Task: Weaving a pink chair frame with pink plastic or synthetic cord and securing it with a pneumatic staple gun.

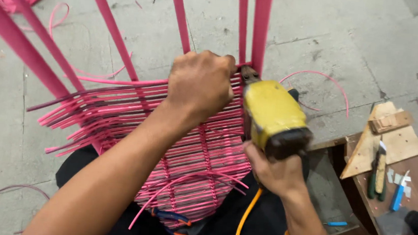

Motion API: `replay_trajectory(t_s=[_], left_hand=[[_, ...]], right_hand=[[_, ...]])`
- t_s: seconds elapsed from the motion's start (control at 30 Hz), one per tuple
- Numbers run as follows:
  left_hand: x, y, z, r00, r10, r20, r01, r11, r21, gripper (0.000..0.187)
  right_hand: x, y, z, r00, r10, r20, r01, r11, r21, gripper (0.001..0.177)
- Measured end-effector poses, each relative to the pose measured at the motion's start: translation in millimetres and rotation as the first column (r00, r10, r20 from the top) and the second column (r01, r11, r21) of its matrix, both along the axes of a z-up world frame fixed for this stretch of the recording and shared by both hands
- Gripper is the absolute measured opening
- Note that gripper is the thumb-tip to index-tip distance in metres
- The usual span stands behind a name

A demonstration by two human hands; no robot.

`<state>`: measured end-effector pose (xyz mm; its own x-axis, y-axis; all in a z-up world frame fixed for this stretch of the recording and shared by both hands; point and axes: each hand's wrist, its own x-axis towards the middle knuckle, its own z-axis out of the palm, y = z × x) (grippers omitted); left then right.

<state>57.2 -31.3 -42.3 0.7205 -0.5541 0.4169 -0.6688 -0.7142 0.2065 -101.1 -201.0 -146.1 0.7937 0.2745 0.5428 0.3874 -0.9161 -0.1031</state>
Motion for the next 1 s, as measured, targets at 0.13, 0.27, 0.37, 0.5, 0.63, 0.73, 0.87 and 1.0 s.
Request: replay_trajectory(t_s=[0.13, 0.27, 0.37, 0.5, 0.63, 0.73, 0.87, 1.0], left_hand=[[-4, -1, 2, 1.000, 0.004, 0.020, -0.004, 1.000, 0.023, 0.015], [-4, -1, 2, 1.000, 0.014, 0.024, -0.014, 1.000, -0.006, 0.015], [0, 0, 6, 0.999, 0.028, -0.026, -0.028, 1.000, -0.010, 0.016], [0, 2, -3, 0.997, 0.009, -0.074, -0.011, 1.000, -0.029, 0.016], [-4, 11, -16, 0.999, -0.050, -0.011, 0.048, 0.991, -0.124, 0.014], [1, 12, -14, 0.988, -0.120, 0.093, 0.133, 0.979, -0.153, 0.020], [0, 12, -17, 0.988, -0.119, 0.102, 0.133, 0.982, -0.137, 0.022], [1, 14, -17, 0.990, -0.134, 0.048, 0.141, 0.976, -0.167, 0.023]], right_hand=[[7, 9, 7, 1.000, -0.019, -0.008, 0.020, 0.941, 0.339, 0.033], [-4, 12, 26, 0.960, 0.000, -0.281, 0.170, 0.798, 0.579, 0.031], [-40, 29, 59, 0.833, 0.247, -0.494, 0.237, 0.648, 0.724, 0.054], [-94, 53, 77, 0.651, 0.282, -0.704, 0.103, 0.887, 0.450, 0.095], [-114, 84, 60, 0.429, 0.186, -0.884, 0.022, 0.976, 0.216, 0.095], [-114, 98, 43, 0.345, 0.123, -0.931, -0.046, 0.992, 0.114, 0.088], [-116, 108, 25, 0.325, 0.027, -0.945, -0.074, 0.997, 0.003, 0.087], [-112, 108, 10, 0.354, 0.017, -0.935, -0.050, 0.999, -0.001, 0.086]])
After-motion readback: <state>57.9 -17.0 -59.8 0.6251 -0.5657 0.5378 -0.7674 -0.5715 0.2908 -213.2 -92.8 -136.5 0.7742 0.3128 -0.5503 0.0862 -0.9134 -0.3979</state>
